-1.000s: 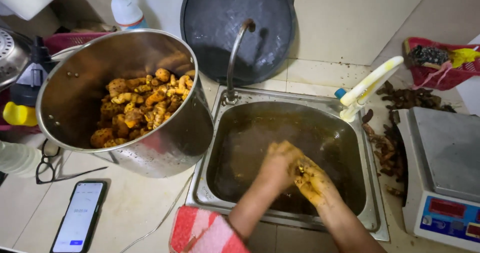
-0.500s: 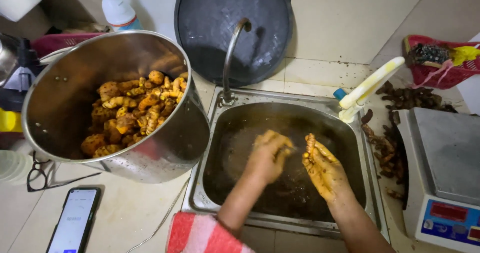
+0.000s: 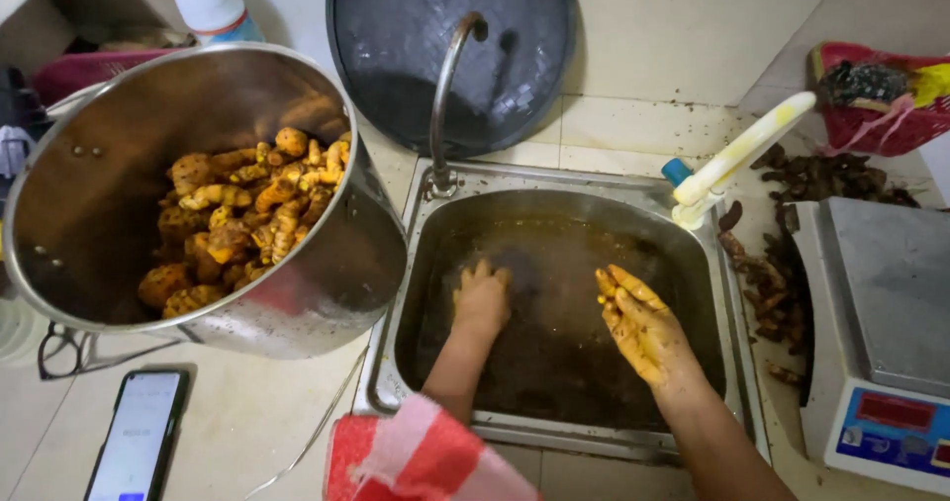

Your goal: Washing and scrubbing turmeric roots in a sink filled with water to remove soil.

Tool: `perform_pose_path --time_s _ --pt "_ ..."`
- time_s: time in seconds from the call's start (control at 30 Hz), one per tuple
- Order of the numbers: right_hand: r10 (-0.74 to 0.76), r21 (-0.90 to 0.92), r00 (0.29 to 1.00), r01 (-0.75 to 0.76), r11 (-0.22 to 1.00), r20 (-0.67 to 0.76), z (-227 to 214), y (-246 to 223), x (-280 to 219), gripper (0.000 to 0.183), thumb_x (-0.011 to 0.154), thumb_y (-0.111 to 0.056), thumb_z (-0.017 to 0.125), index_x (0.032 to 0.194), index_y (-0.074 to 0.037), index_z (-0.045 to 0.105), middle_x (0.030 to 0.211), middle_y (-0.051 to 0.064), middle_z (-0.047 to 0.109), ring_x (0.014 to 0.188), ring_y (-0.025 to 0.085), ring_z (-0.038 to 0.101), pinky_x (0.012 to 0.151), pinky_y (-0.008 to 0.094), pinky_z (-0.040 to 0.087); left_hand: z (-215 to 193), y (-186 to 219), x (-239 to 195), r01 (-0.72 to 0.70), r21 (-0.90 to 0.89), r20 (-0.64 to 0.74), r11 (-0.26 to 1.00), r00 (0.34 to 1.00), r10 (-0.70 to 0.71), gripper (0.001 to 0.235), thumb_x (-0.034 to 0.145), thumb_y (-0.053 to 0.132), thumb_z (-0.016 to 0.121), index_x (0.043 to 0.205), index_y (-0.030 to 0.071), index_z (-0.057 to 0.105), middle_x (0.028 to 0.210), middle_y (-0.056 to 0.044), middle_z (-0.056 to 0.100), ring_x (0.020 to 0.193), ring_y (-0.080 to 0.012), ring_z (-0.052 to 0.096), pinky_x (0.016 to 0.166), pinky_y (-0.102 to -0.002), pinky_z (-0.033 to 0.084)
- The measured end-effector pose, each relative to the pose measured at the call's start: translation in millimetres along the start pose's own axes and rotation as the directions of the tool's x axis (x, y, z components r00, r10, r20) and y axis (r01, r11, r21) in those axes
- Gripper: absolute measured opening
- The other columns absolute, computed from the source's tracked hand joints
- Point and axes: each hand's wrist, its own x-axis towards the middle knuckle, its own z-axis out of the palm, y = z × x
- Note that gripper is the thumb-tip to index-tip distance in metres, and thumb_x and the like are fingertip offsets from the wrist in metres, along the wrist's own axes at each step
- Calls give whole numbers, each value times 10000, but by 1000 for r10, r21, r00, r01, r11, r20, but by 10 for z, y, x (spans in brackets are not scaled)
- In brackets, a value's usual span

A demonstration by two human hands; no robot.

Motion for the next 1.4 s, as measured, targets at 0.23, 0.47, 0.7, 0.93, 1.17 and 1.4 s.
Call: perform_pose_path --time_s 0.23,0.47,0.7,0.93,1.17,1.4 --pt "161 152 985 -168 974 62 -186 161 161 424 1004 -103 565 1417 -10 540 1365 101 659 862 96 638 627 81 467 575 165 69 -80 -309 103 948 988 117 350 880 234 660 1226 246 713 1177 -123 718 1143 -393 669 927 -511 583" --pt "233 22 971 -232 973 -59 -68 238 53 305 1015 -85 575 1309 -33 639 1155 87 676 861 157 601 679 160 460 -120 770 -561 -462 -668 -319 584 886 336 181 868 106 742 1026 191 718 1015 -113 639 1030 -374 642 941 -448 521" --pt "189 -142 981 -193 971 -37 -146 532 -33 382 672 294 552 950 50 648 741 109 550 655 254 535 541 307 445 0 868 -656 -596 -402 -471 695 785 402 83 888 173 704 954 222 702 978 -36 624 973 -349 615 931 -425 505" --pt "169 17 986 -169 986 -10 -39 269 -69 285 984 -77 591 1262 -24 633 960 52 605 727 169 537 552 220 371 9 338 -215 -577 -154 -558 802 721 412 133 830 184 711 817 315 689 896 11 639 863 -309 647 843 -388 526" --pt "235 45 970 -232 972 -67 -107 511 67 279 893 -54 674 1170 -72 647 982 39 675 786 128 597 644 231 456 -112 718 -428 -680 -340 -554 650 703 446 336 795 -11 632 1016 228 716 1101 -73 658 1094 -329 582 1010 -511 388" --pt "206 37 975 -203 978 -87 -215 572 78 228 890 -55 700 1114 -35 657 929 49 693 712 101 623 577 187 478 -371 809 -582 -765 -289 -680 575 587 439 392 714 -112 540 904 211 654 942 -1 633 892 -258 574 788 -354 411"
